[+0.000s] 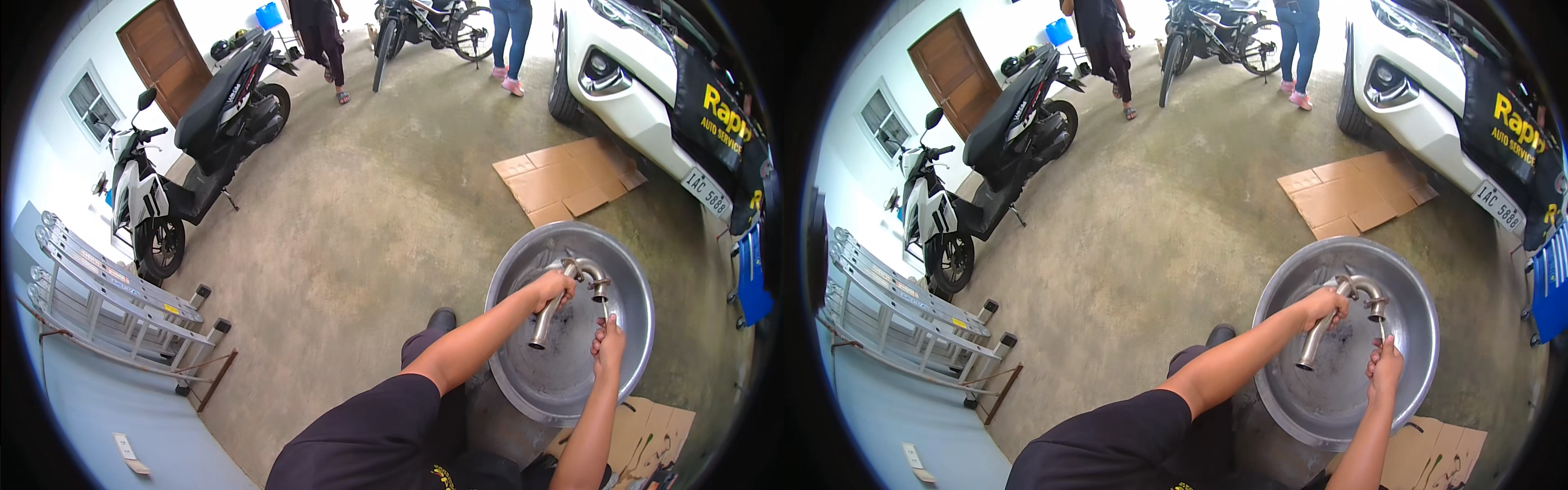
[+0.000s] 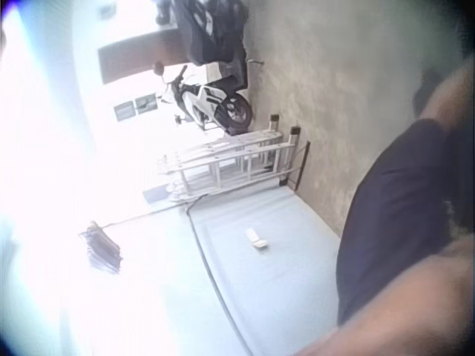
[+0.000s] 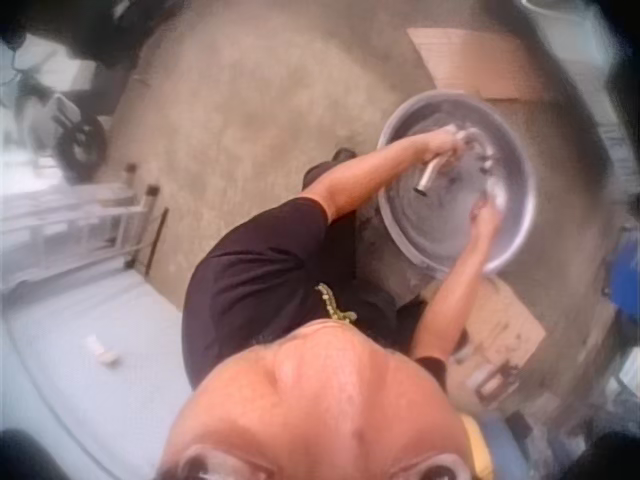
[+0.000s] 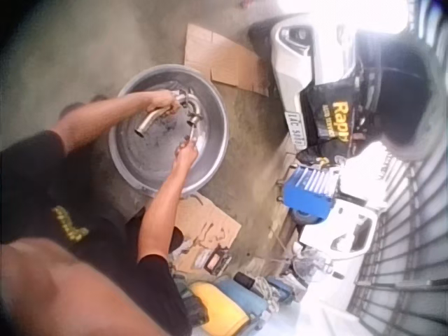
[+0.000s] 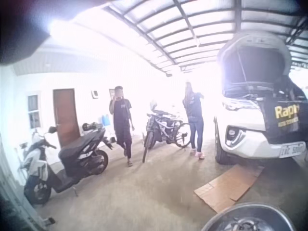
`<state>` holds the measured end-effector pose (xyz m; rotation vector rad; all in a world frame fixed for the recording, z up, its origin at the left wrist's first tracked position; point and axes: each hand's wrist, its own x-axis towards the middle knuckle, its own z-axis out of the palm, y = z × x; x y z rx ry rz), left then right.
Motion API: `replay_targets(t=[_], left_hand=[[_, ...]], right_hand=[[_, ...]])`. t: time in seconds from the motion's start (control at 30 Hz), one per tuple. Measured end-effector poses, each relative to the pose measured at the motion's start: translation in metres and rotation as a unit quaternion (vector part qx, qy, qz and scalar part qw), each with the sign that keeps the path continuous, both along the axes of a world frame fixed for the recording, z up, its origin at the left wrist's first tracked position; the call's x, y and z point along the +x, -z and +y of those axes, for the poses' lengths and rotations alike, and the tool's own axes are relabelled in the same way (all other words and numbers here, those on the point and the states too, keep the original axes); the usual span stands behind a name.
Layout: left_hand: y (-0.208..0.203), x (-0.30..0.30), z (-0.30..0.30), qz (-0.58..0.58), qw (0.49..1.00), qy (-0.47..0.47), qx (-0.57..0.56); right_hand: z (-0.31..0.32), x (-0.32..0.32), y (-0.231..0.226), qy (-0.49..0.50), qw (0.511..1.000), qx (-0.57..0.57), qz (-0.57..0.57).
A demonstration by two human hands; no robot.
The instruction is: The person scrubs a curved metal pipe with a toothbrush over a metal basin, repeatedly rotating the pipe to clean different sections. The person occasionally rinses the brush in the basin and continues scrubbing the pipe's exterior and interior surfaces.
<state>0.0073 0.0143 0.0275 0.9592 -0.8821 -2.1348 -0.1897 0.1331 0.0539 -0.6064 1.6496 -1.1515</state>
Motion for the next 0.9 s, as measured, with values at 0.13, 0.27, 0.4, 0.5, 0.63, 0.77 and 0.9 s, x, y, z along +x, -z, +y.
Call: replay_targets(t=[0.13, 0.27, 0.4, 0.5, 0.63, 0.77, 0.9], left_hand=[[-0.003, 0.0, -0.002, 0.014, 0.999, 0.021, 0.022], [0.001, -0.003, -0.005, 0.039, 0.995, 0.035, 0.081], [0.004, -0.006, -0.003, 0.047, 0.996, 0.033, 0.068], [-0.002, -0.011, 0.002, 0.033, 0.999, 0.017, 0.033], [-0.008, -0.009, 0.003, 0.013, 1.0, 0.027, -0.004], [-0.007, -0.001, 0.004, 0.003, 0.999, 0.031, -0.016], [-0.002, -0.003, 0.003, 0.005, 0.999, 0.021, -0.031]], right_hand=[[-0.005, -0.001, 0.0, -0.054, 0.963, -0.051, 0.258], [0.001, 0.012, -0.007, -0.044, 0.784, -0.16, 0.598], [0.003, 0.036, -0.036, -0.047, 0.777, 0.005, 0.628], [-0.001, 0.026, -0.023, -0.026, 0.811, 0.009, 0.584], [-0.019, -0.026, 0.03, -0.034, 0.93, 0.015, 0.367], [-0.011, -0.022, -0.013, -0.045, 0.991, 0.109, -0.062], [-0.002, -0.025, -0.014, -0.039, 0.973, 0.125, -0.188]])
